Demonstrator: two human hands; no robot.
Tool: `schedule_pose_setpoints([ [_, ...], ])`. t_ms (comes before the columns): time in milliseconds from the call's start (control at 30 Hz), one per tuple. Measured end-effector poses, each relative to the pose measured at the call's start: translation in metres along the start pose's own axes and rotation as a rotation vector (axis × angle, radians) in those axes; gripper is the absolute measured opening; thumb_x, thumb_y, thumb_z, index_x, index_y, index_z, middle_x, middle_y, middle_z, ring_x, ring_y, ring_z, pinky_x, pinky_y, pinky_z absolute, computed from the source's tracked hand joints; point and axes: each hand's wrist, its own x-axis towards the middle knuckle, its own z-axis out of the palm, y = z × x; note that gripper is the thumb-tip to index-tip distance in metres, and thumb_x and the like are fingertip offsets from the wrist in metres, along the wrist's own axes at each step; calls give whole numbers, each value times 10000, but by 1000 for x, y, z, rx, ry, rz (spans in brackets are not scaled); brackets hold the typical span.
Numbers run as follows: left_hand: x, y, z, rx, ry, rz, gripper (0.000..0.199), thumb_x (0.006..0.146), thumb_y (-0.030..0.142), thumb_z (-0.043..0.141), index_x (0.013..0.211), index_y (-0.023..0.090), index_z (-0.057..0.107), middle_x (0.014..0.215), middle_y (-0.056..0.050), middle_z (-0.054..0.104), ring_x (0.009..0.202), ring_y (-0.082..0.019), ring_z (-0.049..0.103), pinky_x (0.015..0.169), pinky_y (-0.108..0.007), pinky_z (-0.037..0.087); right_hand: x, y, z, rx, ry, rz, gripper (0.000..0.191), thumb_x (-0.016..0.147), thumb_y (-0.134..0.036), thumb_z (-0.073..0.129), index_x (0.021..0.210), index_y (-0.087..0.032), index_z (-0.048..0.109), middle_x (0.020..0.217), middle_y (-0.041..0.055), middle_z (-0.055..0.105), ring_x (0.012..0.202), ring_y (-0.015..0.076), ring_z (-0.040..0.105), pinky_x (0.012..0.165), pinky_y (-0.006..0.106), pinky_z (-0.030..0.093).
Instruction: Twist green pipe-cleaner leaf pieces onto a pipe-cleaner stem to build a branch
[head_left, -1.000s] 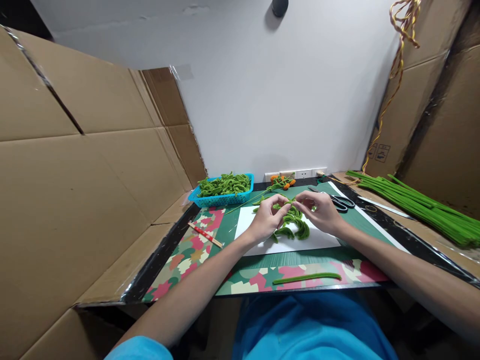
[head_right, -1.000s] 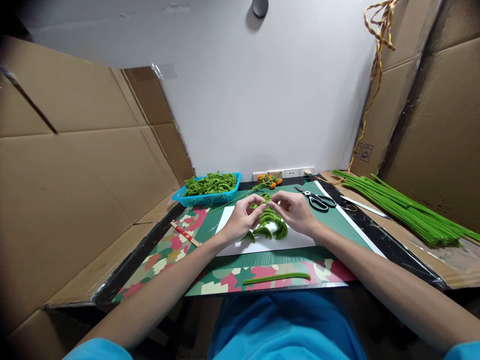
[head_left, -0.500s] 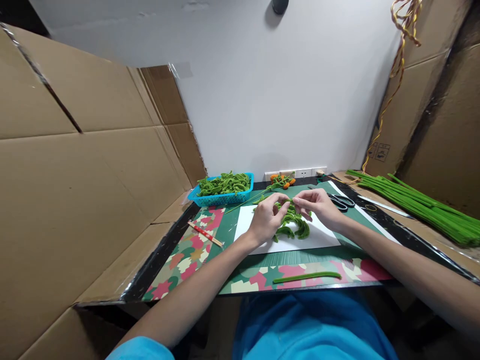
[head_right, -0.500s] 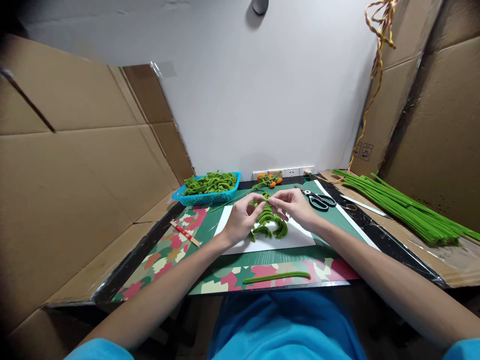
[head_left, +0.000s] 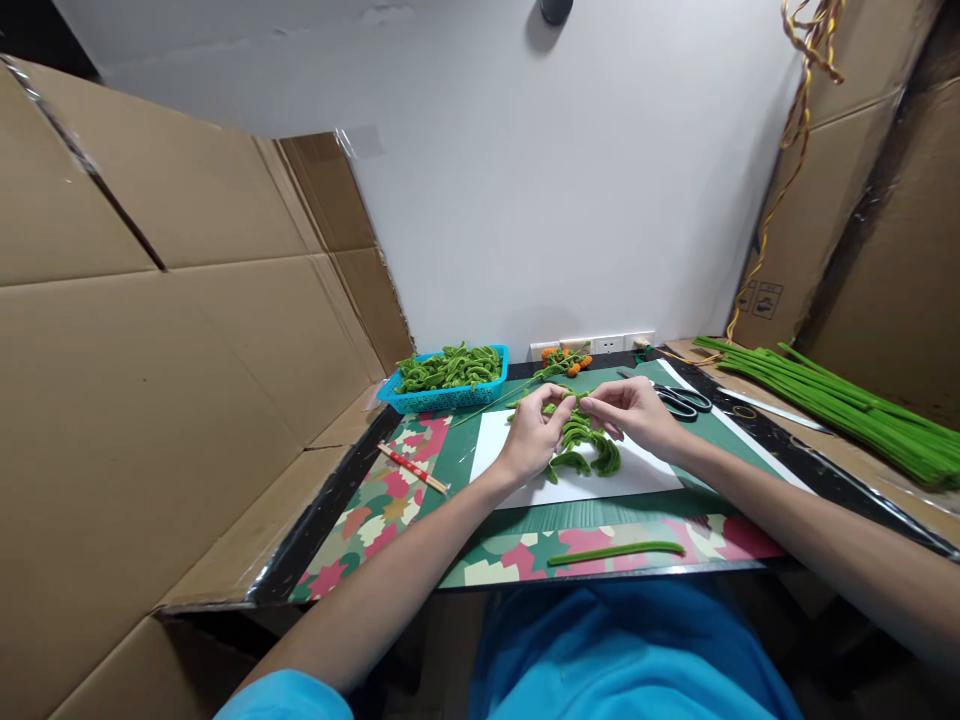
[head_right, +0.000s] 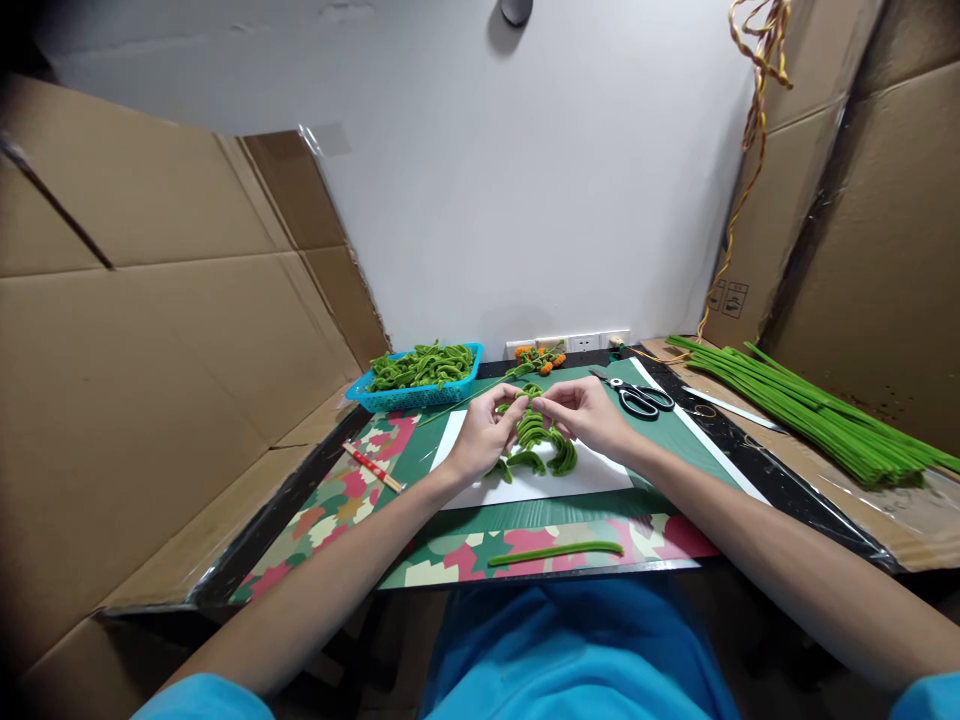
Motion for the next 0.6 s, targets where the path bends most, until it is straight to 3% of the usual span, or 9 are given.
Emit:
schedule_pose_setpoints([
  [233, 1, -4, -1, 45, 4, 30, 381, 907, 540, 709, 962, 173, 624, 842, 0, 631, 465, -61, 475, 404, -211, 343, 0, 2, 2, -56, 32, -49, 408, 848, -555, 797, 830, -148, 781, 635, 36, 676, 447, 99, 464, 410, 244, 364],
  [600, -1, 1, -8, 190, -99, 95, 331, 976, 511, 620, 992, 182, 588, 824, 10, 594, 563, -89, 508, 515, -211, 400, -6, -13, 4, -238, 14, -120, 399, 916, -516, 712, 802, -135, 748, 654, 27, 631, 536, 110, 492, 481, 241, 369],
])
